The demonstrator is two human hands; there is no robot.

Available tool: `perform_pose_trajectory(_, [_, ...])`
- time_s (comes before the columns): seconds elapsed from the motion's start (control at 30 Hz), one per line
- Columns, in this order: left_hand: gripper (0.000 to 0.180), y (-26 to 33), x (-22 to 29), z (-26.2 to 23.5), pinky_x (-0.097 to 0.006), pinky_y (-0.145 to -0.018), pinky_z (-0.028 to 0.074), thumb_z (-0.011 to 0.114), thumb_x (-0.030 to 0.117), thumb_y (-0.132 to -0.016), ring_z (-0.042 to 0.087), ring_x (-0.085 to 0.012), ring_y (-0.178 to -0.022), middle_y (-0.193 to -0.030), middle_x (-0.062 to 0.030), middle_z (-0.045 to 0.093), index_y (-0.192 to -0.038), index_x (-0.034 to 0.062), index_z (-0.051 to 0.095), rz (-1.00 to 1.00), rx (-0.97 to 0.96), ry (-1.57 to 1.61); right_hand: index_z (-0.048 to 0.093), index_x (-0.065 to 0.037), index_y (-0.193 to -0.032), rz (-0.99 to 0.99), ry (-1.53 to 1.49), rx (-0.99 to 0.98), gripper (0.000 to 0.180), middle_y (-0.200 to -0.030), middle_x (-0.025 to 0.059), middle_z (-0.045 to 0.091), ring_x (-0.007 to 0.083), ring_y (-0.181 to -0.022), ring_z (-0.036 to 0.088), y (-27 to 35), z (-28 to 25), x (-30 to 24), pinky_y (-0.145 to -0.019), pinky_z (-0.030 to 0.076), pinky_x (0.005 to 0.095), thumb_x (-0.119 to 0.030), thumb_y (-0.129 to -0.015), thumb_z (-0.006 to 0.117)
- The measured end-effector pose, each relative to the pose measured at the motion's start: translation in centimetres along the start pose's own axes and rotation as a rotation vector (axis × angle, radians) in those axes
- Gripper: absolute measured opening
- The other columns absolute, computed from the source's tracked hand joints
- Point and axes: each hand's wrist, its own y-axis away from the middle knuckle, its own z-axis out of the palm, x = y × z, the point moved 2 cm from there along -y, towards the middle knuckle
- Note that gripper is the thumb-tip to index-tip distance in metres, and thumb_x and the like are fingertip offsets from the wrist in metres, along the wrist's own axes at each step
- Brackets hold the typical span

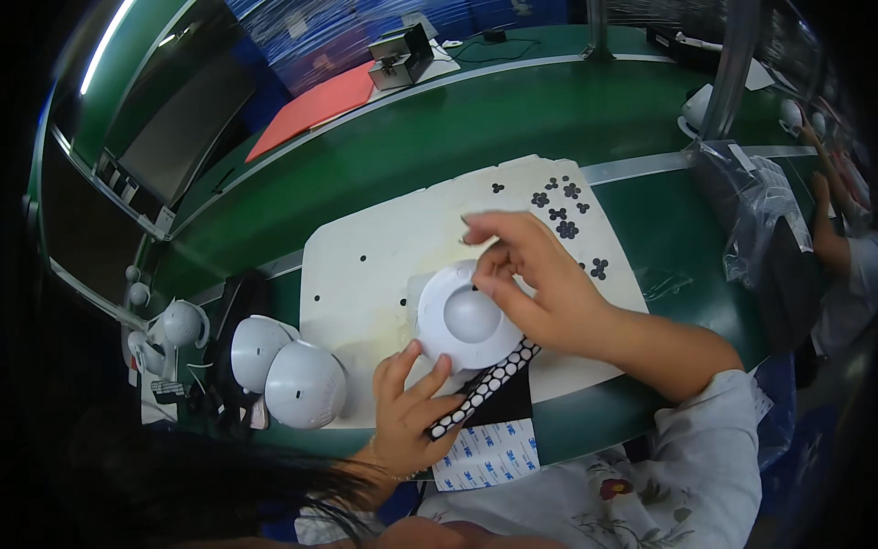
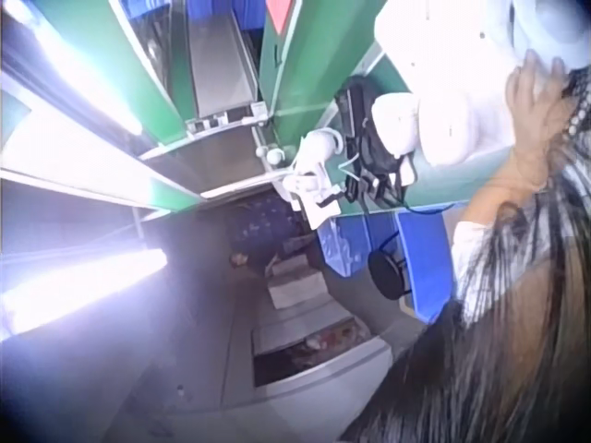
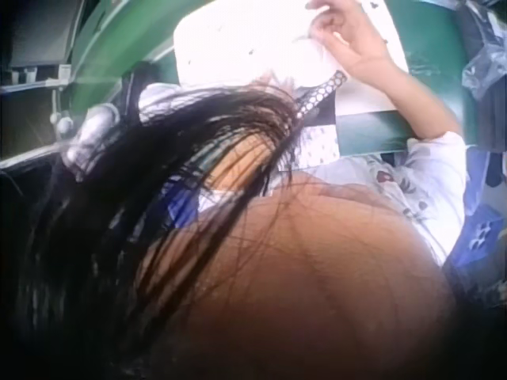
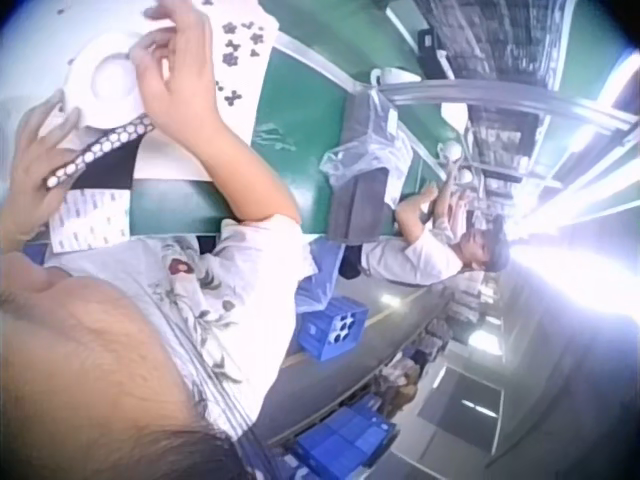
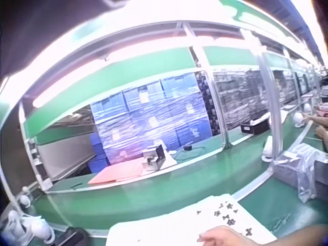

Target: The person assembles white dome-shaped electronic devices by hand. They pick up a white dome casing, place it on a work mat, and insert small black circular components into the holes on the underside of the casing. The person repeats this process for multiple units, placing the finished casings into a blue bin.

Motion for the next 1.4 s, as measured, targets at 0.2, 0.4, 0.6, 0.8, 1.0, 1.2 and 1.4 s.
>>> perform_pose_trajectory(0.2, [0.023,0.3,0.4,-0.2,-0.047,-0.092,0.027,0.064,0.015,-0.064,0.041,-0.0275,-0.118,-0.117,-0.0035,0.055,-0.087,0.0110,0.062,-0.028,-0.055,-0.047,0.030,-0.003,-0.128,0.111,-0.094,-0.054,0.051,-0.111,0.0120,0.043,0.0078,-0.079,0.048,-1.5,0.1,0.2,-0.071,0.040,0.0208,0.005,-0.081,0.047])
perform_pose_trajectory(0.4, [0.019,0.3,0.2,0.1,-0.047,-0.092,0.027,0.063,0.012,-0.066,0.041,-0.0260,-0.118,-0.115,-0.0032,0.056,-0.085,0.0112,0.062,-0.050,-0.056,-0.010,0.030,-0.004,-0.127,0.158,-0.014,-0.091,0.050,-0.107,0.0119,0.045,0.0091,-0.080,0.050,-1.5,-0.1,0.3,-0.070,0.041,0.0222,0.005,-0.080,0.048])
perform_pose_trajectory(0.6, [0.017,0.2,0.3,0.1,-0.047,-0.092,0.027,0.063,0.012,-0.067,0.042,-0.0260,-0.118,-0.115,-0.0034,0.057,-0.084,0.0107,0.062,-0.051,-0.042,0.005,0.040,-0.007,-0.122,-0.035,0.337,-0.067,0.049,-0.101,0.0103,0.052,0.0157,-0.080,0.054,-1.1,0.1,-0.2,-0.068,0.044,0.0256,0.002,-0.076,0.053])
perform_pose_trajectory(0.8, [0.023,0.1,0.1,0.0,-0.047,-0.091,0.029,0.062,0.011,-0.064,0.043,-0.0273,-0.117,-0.116,-0.0052,0.056,-0.086,0.0093,0.062,-0.037,-0.053,-0.006,0.048,-0.008,-0.114,-0.467,0.851,-0.135,0.044,-0.091,0.0050,0.058,0.0242,-0.086,0.055,-0.9,0.4,-2.2,-0.077,0.043,0.0391,-0.003,-0.071,0.059])
perform_pose_trajectory(1.0, [0.034,0.4,-0.1,0.2,-0.049,-0.091,0.030,0.064,0.010,-0.058,0.039,-0.0312,-0.118,-0.119,-0.0065,0.053,-0.092,0.0108,0.060,0.010,-0.055,-0.035,0.042,-0.004,-0.115,-0.175,0.388,-0.137,0.043,-0.087,0.0039,0.058,0.0229,-0.090,0.053,-1.3,1.5,-1.7,-0.089,0.029,0.0410,-0.002,-0.075,0.057])
perform_pose_trajectory(1.2, [0.038,0.5,-0.1,0.3,-0.049,-0.092,0.030,0.066,0.011,-0.057,0.039,-0.0327,-0.118,-0.120,-0.0071,0.052,-0.094,0.0117,0.059,0.022,-0.049,-0.033,0.038,-0.003,-0.117,-0.130,0.354,-0.162,0.044,-0.081,0.0045,0.056,0.0226,-0.089,0.053,-1.2,2.5,-1.0,-0.090,0.026,0.0406,-0.001,-0.077,0.055])
perform_pose_trajectory(1.4, [0.036,0.6,-0.2,0.3,-0.049,-0.092,0.030,0.066,0.011,-0.058,0.039,-0.0326,-0.118,-0.120,-0.0073,0.052,-0.093,0.0113,0.059,0.032,-0.040,-0.028,0.039,-0.004,-0.116,-0.144,0.379,-0.162,0.043,-0.081,0.0045,0.057,0.0224,-0.087,0.053,-1.3,2.7,-1.1,-0.090,0.028,0.0408,0.000,-0.076,0.054])
